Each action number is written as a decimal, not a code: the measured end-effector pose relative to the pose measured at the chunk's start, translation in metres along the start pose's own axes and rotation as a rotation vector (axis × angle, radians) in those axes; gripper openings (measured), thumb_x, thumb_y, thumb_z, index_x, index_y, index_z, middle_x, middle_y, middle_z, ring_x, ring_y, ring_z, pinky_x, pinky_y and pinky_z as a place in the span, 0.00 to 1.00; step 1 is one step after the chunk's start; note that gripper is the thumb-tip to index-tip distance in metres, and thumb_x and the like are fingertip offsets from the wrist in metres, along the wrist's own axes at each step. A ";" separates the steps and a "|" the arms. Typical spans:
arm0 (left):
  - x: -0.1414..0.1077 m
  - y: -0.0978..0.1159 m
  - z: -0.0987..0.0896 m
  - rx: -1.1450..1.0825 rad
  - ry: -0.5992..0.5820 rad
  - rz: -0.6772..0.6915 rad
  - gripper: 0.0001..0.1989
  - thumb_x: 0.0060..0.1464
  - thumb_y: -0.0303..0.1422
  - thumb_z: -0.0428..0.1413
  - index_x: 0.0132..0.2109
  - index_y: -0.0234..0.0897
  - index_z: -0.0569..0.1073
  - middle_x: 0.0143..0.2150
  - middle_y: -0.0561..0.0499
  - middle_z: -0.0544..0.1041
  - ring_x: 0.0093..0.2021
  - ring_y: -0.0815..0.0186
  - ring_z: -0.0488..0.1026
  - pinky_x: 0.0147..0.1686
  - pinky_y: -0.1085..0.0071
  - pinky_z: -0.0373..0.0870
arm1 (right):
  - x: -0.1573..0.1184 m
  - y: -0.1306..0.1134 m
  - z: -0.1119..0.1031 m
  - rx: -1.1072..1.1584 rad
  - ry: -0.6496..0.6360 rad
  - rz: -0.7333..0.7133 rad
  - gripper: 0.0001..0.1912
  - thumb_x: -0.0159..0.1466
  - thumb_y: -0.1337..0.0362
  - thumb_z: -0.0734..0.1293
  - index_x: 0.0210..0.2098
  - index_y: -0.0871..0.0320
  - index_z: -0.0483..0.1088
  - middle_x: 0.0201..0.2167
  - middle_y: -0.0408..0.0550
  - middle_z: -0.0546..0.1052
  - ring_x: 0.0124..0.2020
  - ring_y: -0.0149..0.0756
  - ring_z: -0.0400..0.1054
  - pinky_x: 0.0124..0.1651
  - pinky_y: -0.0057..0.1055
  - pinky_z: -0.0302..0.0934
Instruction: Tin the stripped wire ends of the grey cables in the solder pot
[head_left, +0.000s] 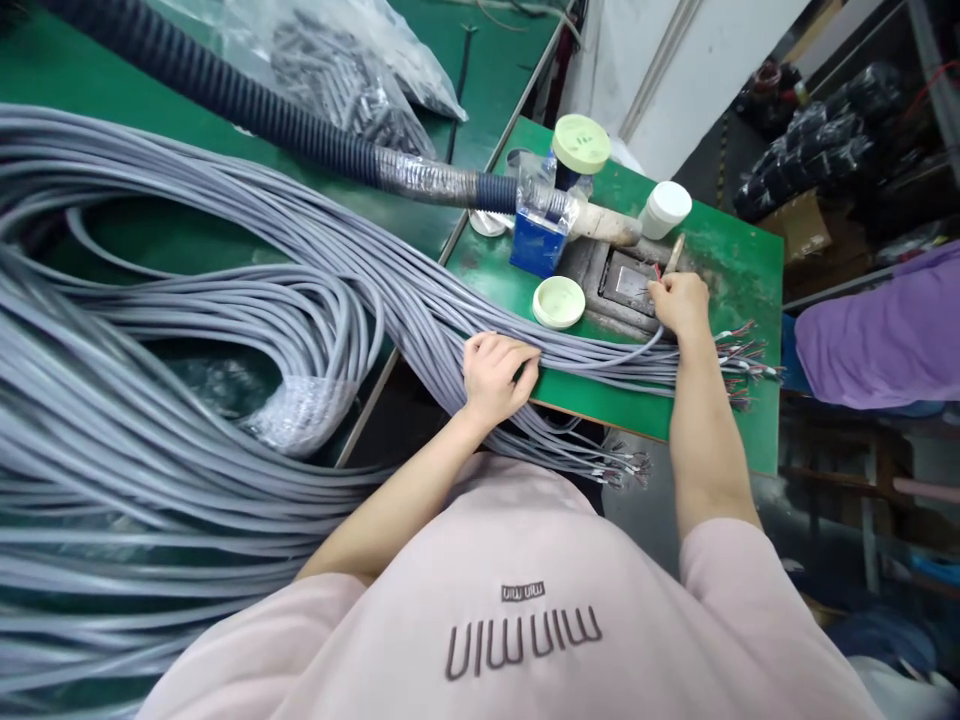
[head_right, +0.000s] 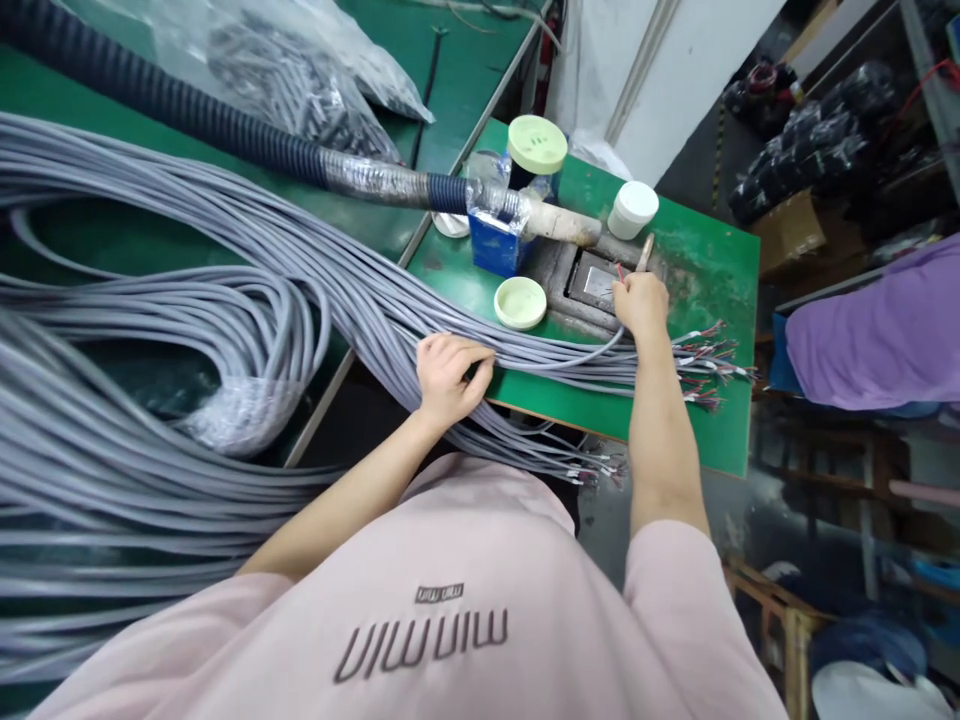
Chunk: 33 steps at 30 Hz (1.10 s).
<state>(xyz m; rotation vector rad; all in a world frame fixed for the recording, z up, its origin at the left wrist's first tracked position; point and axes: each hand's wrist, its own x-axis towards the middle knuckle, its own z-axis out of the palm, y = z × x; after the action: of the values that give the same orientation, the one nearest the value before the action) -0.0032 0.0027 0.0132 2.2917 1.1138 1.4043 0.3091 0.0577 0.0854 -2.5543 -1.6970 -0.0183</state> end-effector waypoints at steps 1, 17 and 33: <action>0.000 0.000 0.000 0.004 0.003 0.004 0.05 0.55 0.28 0.57 0.40 0.42 0.74 0.36 0.54 0.81 0.39 0.64 0.75 0.51 0.58 0.62 | 0.001 0.001 0.002 0.001 -0.006 0.005 0.14 0.62 0.57 0.62 0.28 0.59 0.74 0.30 0.58 0.77 0.38 0.49 0.70 0.41 0.38 0.60; 0.000 0.001 -0.001 -0.036 -0.030 -0.026 0.05 0.56 0.29 0.56 0.40 0.43 0.74 0.39 0.53 0.81 0.41 0.63 0.76 0.52 0.57 0.60 | 0.034 -0.005 0.012 -0.004 -0.076 0.099 0.15 0.61 0.59 0.64 0.38 0.63 0.78 0.40 0.67 0.78 0.45 0.55 0.71 0.48 0.45 0.62; 0.000 0.002 -0.002 -0.031 -0.036 -0.039 0.05 0.56 0.29 0.56 0.40 0.43 0.74 0.40 0.54 0.82 0.42 0.63 0.76 0.53 0.58 0.60 | 0.031 -0.012 0.006 -0.038 -0.086 0.078 0.13 0.61 0.61 0.64 0.37 0.62 0.77 0.40 0.64 0.79 0.45 0.53 0.72 0.49 0.44 0.62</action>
<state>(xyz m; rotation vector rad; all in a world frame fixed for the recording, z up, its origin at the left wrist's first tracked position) -0.0035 0.0014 0.0153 2.2528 1.1119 1.3514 0.3104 0.0912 0.0816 -2.6838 -1.6395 0.0646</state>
